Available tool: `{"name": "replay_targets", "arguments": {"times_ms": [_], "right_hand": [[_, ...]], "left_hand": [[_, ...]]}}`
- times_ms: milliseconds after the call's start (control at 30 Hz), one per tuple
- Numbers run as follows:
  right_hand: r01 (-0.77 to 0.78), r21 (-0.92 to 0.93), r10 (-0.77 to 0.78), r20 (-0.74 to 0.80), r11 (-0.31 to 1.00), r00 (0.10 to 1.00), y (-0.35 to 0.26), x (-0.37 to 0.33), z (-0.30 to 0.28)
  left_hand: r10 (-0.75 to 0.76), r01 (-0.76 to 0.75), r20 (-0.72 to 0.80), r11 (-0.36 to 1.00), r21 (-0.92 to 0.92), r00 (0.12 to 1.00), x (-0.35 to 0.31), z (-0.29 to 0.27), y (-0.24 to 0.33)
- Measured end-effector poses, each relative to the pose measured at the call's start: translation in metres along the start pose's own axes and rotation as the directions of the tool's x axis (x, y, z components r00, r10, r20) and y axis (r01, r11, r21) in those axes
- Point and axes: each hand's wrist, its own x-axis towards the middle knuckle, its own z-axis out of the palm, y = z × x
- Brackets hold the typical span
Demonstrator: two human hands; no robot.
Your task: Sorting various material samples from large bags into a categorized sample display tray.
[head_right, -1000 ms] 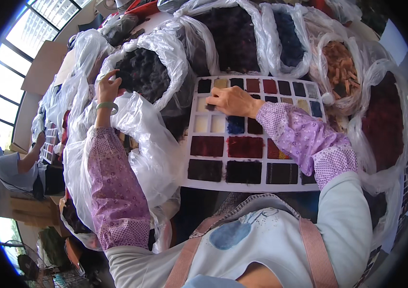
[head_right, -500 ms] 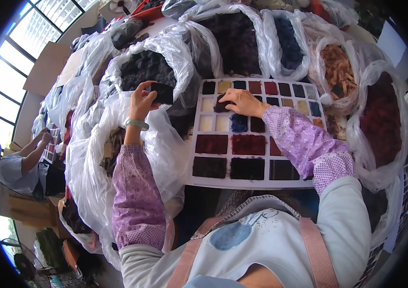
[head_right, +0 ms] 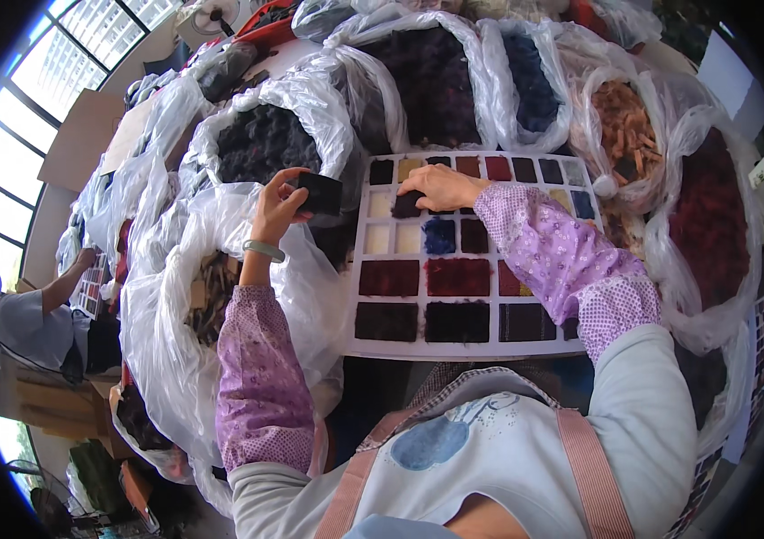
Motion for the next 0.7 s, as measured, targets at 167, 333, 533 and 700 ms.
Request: {"name": "replay_targets", "arguments": {"times_ms": [167,333,533,700], "right_hand": [[0.115,0.065,-0.108,-0.091,0.991,0.990,-0.002,-0.002,0.014],[0.036,-0.104,-0.052,-0.155,0.994,0.987,-0.008,-0.002,0.011],[0.062,-0.138,-0.089,-0.205,0.989,0.975,-0.022,-0.008,0.015],[-0.079,-0.078,0.066,-0.162,0.994,0.985,-0.009,-0.002,0.013]], "left_hand": [[0.007,-0.032,0.226,0.994,0.109,0.974,0.000,0.031,0.005],[0.035,-0.046,0.183,0.997,0.056,0.982,0.006,0.023,0.001],[0.024,-0.038,0.185,0.997,0.072,0.982,0.007,0.014,-0.009],[0.060,-0.077,0.197,0.994,0.080,0.979,0.010,0.016,-0.013]]}}
